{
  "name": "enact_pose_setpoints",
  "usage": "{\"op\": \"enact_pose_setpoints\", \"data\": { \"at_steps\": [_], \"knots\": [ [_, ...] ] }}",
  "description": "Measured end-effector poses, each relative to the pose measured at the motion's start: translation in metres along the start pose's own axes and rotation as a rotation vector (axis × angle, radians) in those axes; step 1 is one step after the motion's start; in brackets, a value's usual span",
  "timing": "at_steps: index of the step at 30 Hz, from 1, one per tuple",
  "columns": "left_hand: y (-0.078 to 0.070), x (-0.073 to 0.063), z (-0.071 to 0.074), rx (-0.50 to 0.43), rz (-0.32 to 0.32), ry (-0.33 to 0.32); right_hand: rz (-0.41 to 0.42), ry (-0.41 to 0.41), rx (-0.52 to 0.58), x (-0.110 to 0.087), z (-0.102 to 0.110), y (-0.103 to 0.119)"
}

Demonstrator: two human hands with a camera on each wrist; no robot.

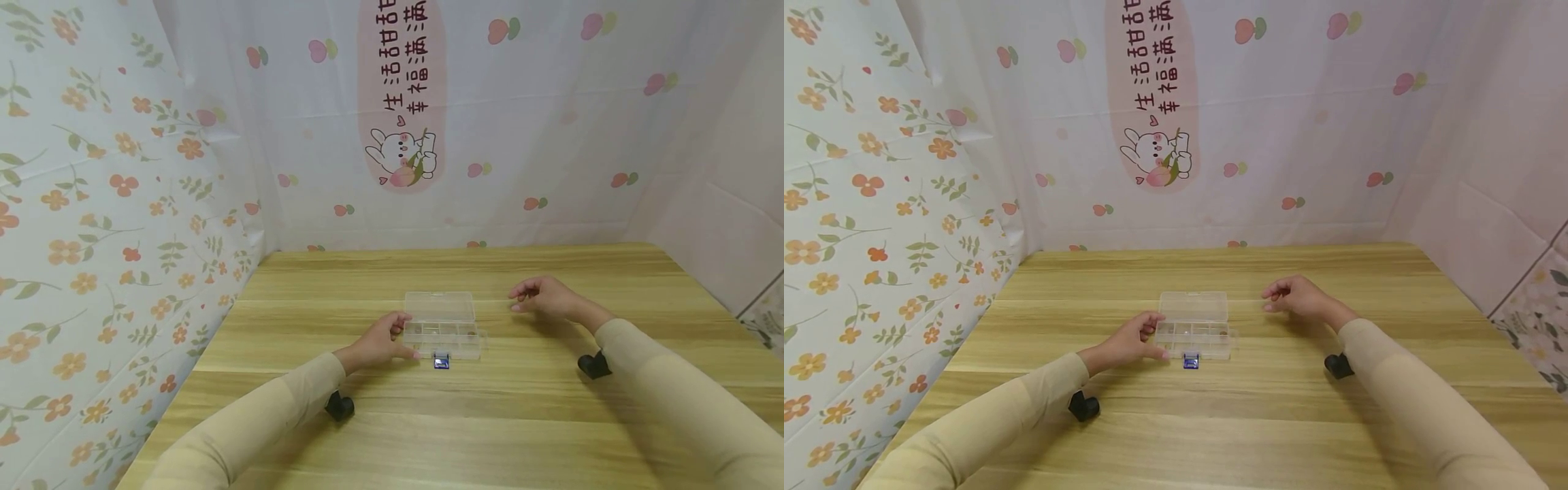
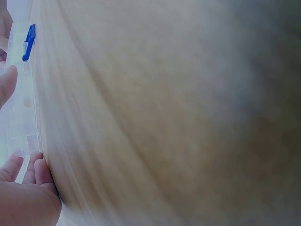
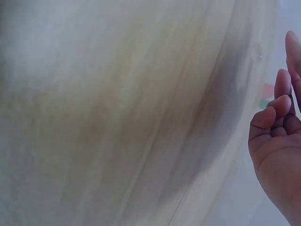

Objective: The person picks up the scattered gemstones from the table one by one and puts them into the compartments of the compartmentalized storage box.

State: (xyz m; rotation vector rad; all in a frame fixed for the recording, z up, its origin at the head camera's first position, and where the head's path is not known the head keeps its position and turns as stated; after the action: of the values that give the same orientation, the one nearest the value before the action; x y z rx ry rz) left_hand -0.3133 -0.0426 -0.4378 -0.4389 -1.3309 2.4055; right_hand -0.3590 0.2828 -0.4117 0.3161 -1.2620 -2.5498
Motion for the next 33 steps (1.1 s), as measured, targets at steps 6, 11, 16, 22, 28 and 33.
{"op": "enact_pose_setpoints", "data": {
  "at_steps": [6, 11, 16, 22, 28, 33],
  "knots": [
    [-0.001, 0.0, 0.0, 0.009, -0.006, -0.001, -0.024, 0.022, 0.021, 0.004, 0.0, -0.009],
    [-0.003, -0.001, 0.0, 0.009, -0.004, -0.002, -0.033, 0.044, 0.003, 0.006, -0.003, -0.014],
    [-0.002, -0.001, 0.0, 0.005, -0.008, -0.002, -0.033, 0.063, -0.013, 0.007, -0.004, -0.015],
    [-0.002, 0.0, 0.0, 0.002, -0.01, 0.0, -0.033, 0.066, -0.033, 0.007, -0.005, -0.013],
    [-0.002, -0.001, 0.0, 0.0, -0.007, -0.001, -0.032, 0.073, -0.037, 0.008, -0.006, -0.013],
    [-0.001, 0.0, 0.0, -0.001, -0.004, 0.0, -0.024, 0.068, -0.052, 0.009, -0.007, -0.014]
  ]
}}
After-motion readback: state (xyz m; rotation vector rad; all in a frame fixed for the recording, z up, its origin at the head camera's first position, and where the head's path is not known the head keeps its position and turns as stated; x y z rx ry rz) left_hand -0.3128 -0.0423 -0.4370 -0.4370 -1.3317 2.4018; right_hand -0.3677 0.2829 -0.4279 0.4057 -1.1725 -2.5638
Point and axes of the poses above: each hand's wrist, its own x-axis towards the middle knuckle, its own z-axis out of the back of the hand, y = z × x, the point moved 7 cm from there along x, towards the middle knuckle, and after that the axes turned 1 degree about -x, right-handed, at the moved point
